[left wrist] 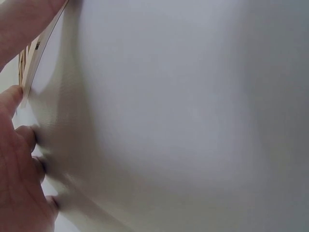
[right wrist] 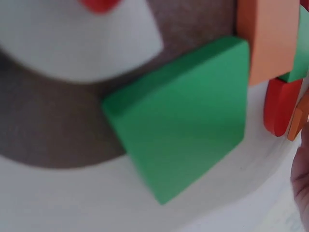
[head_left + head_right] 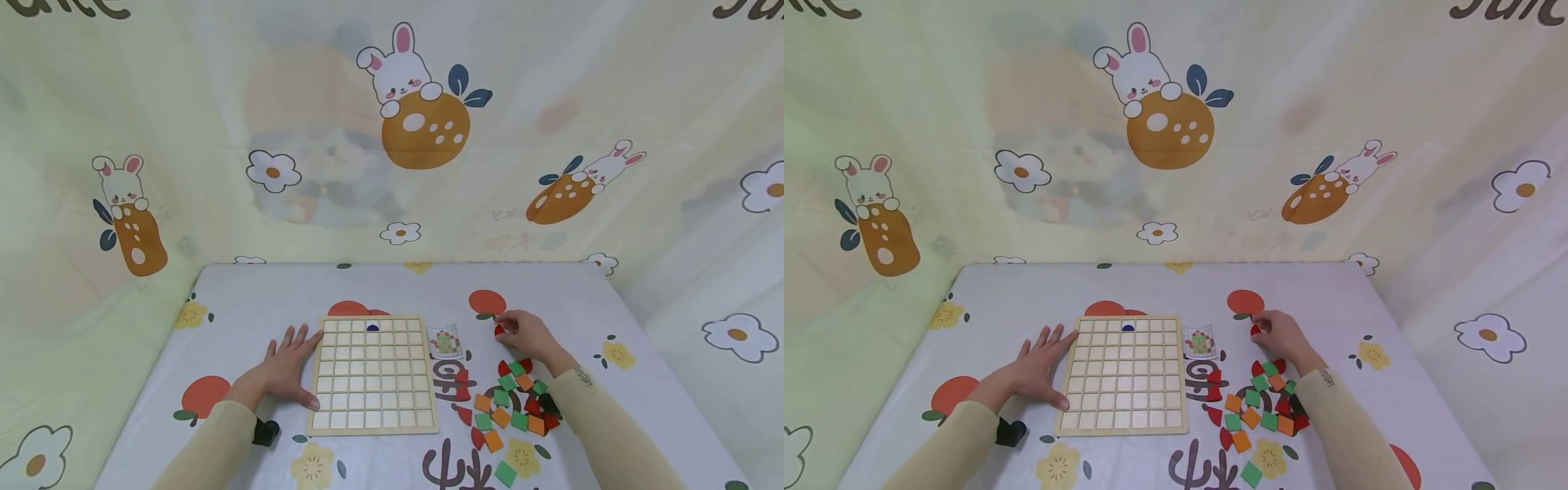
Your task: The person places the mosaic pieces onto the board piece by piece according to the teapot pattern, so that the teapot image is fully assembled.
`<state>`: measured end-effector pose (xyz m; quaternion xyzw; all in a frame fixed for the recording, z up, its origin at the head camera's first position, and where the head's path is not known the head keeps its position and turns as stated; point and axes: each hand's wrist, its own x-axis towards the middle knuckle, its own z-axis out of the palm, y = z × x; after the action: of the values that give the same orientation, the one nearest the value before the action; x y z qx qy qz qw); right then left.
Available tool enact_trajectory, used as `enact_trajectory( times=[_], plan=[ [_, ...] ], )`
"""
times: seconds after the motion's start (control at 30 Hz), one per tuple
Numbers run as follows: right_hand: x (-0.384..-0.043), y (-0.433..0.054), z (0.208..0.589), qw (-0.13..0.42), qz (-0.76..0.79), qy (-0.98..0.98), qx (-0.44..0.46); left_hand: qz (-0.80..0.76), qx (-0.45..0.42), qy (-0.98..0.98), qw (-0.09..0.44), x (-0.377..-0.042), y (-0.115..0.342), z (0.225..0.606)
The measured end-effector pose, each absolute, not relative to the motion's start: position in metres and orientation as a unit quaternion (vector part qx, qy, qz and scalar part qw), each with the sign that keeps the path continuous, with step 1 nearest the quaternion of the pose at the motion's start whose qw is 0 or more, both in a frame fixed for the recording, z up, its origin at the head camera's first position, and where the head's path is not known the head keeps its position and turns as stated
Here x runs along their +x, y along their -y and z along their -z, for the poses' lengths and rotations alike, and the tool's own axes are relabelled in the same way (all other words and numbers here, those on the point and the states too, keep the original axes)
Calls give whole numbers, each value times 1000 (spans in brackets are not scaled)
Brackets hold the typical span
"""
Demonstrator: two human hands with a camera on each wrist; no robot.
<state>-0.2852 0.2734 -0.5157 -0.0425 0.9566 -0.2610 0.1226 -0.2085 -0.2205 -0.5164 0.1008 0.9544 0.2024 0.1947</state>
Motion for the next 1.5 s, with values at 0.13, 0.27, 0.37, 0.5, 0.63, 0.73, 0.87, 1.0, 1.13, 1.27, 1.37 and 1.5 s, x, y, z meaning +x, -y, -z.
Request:
enact_trajectory(
  times=[0.13,0.27,0.37,0.5,0.63,0.73,0.87,1.0,1.13,1.27,1.37,1.5],
  plan=[
    [-284,-271,514,118,244,-963,-17,-200,98,-955,195,-209,221,518],
    [-285,-270,516,119,237,-964,-7,-198,97,-956,193,-209,220,518],
    [-287,-270,518,123,239,-963,-10,-200,98,-955,193,-209,220,518],
    [-287,-270,517,124,244,-962,-14,-204,98,-954,195,-208,220,516],
    [-285,-268,511,117,262,-958,-12,-200,100,-955,197,-207,220,517],
    [-283,-263,505,109,290,-951,-6,-199,100,-955,196,-208,220,518],
    [-283,-253,497,81,313,-946,-28,-198,97,-956,195,-209,221,520],
    [-283,-238,490,52,316,-945,-62,-197,98,-956,194,-209,222,521],
    [-282,-217,486,36,328,-941,-76,-197,98,-956,195,-209,222,521],
    [-279,-191,480,41,345,-934,-85,-204,99,-954,195,-208,221,519],
    [-276,-167,480,60,352,-930,-89,-206,98,-954,194,-208,220,518],
    [-271,-129,486,81,344,-931,-91,-206,95,-954,195,-207,221,517]
  ],
)
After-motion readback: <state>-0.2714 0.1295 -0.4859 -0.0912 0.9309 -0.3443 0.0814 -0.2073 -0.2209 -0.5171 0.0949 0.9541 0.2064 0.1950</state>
